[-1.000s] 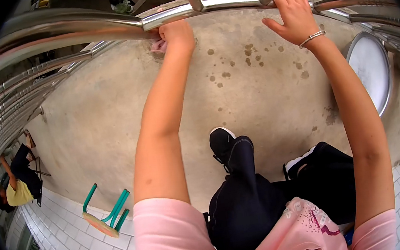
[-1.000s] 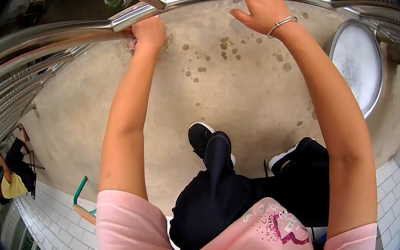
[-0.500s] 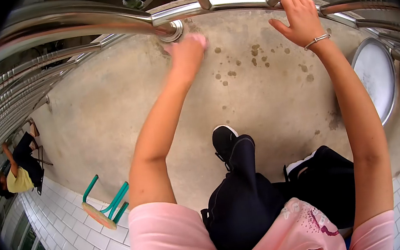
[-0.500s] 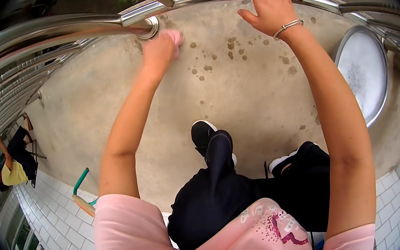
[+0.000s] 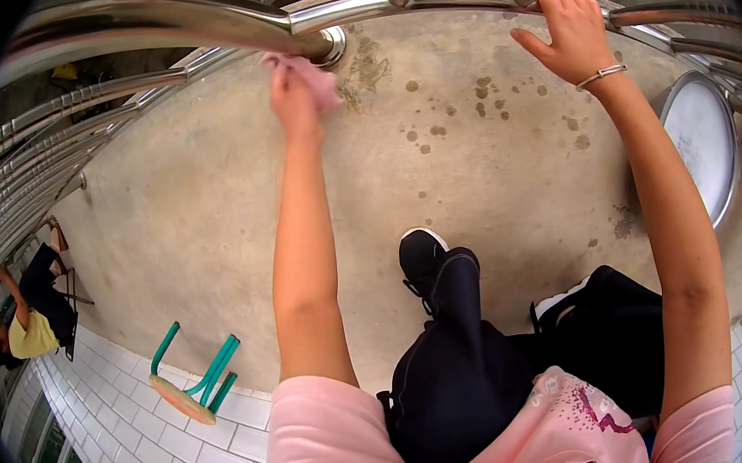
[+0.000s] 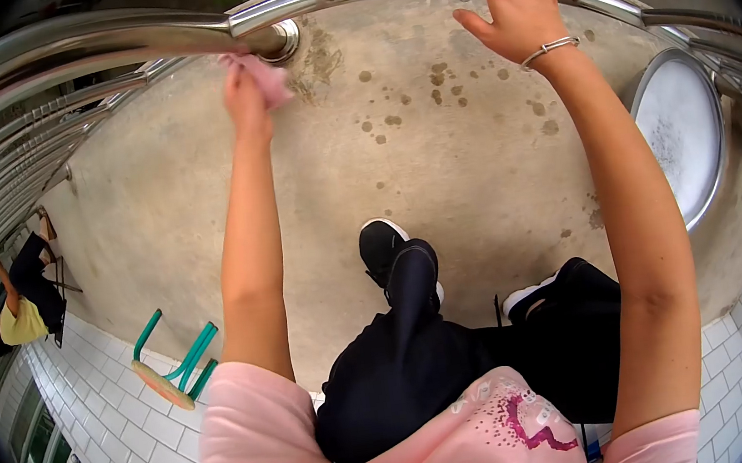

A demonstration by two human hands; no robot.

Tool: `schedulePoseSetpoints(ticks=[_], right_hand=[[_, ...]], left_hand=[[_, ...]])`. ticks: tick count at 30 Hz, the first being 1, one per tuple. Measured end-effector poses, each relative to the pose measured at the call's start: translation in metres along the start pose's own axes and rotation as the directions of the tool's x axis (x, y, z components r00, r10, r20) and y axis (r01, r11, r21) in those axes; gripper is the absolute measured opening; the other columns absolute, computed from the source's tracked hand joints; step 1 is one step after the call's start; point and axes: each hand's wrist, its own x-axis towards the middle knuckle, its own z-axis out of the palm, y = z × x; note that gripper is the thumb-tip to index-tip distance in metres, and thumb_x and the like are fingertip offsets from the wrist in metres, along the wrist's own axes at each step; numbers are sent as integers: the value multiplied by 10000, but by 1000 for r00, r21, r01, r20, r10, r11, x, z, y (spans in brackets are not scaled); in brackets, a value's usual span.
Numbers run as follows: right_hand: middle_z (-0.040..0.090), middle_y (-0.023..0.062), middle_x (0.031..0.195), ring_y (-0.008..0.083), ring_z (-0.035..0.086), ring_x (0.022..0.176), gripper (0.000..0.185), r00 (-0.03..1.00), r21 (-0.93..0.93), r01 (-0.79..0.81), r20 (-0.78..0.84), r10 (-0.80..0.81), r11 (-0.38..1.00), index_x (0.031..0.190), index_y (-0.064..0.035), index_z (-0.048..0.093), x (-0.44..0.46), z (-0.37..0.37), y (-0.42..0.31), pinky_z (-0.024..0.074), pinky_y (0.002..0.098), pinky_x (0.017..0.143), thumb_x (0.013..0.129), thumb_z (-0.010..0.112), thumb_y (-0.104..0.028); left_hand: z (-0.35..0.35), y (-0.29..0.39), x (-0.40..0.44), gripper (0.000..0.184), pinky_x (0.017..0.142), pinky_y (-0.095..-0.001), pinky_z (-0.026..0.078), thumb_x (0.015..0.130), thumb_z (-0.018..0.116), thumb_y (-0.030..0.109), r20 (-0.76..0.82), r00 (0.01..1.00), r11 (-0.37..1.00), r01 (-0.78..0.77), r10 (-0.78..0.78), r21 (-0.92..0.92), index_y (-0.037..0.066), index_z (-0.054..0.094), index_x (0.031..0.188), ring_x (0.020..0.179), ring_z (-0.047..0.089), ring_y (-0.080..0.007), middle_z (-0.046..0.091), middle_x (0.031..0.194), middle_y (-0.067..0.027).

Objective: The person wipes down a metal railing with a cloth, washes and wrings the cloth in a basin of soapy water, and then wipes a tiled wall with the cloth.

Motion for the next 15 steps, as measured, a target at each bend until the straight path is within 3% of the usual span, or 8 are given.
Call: schedulePoseSetpoints(ticks=[2,4,6,8,12,13,14,15], right_hand=[[576,72,987,281,518,992,414,1000,-6,-2,9,2,1000,1046,-76,563,1,1,-1,373,410,884,771,696,-356],[575,77,984,286,517,993,421,1000,-18,7,-19,-8,1000,1042,-73,563,2,1,-3,373,413,884,768,698,-363],[575,79,985,289,517,992,423,1000,-33,5,-14,-5,999,1040,-73,564,2,1,-2,373,414,884,767,699,-366],[575,81,987,292,517,991,426,1000,-42,3,-13,-3,999,1039,-73,565,2,2,-3,373,415,883,765,700,-369],[577,88,994,296,517,990,420,1000,-25,11,-11,-11,1000,1030,-69,567,2,0,-3,373,415,880,768,698,-370],[578,90,994,297,518,988,415,1000,-21,-3,5,3,1000,1026,-67,568,3,-1,-4,373,415,880,769,698,-366],[578,90,994,297,518,988,415,1000,-21,-3,5,3,1000,1026,-67,568,3,-1,-5,373,415,880,769,698,-366],[579,91,990,295,519,986,404,1000,-17,12,-11,-12,1000,1018,-68,571,2,0,-4,374,415,879,771,698,-361]], left_hand=[[2,-27,27,286,852,-379,485,949,430,89,81,992,986,-110,101,128,60,520,1219,974,620,-275,624,1099,-116],[11,-25,30,271,786,-429,489,913,445,135,36,965,698,-214,260,683,133,559,1159,984,608,-355,597,1181,-131],[17,-22,28,273,758,-455,482,862,475,136,50,941,642,-266,334,719,152,572,1117,958,589,-391,618,1103,-132],[26,-18,25,239,739,-462,476,862,471,136,-83,899,568,-199,431,799,141,580,1074,926,590,-384,637,954,-146],[26,-8,29,214,738,-456,480,821,491,60,-127,844,458,-150,521,876,85,619,990,898,595,-380,633,871,-159],[6,-3,49,247,757,-409,487,788,497,23,111,893,511,-347,437,786,80,639,982,902,611,-362,653,918,-157],[-11,-3,69,282,776,-363,494,756,504,-14,355,862,577,-506,362,641,75,659,975,906,628,-344,673,965,-154],[-24,-9,85,282,776,-363,494,756,504,-14,356,861,577,-507,362,640,75,659,975,906,628,-344,673,965,-154]])
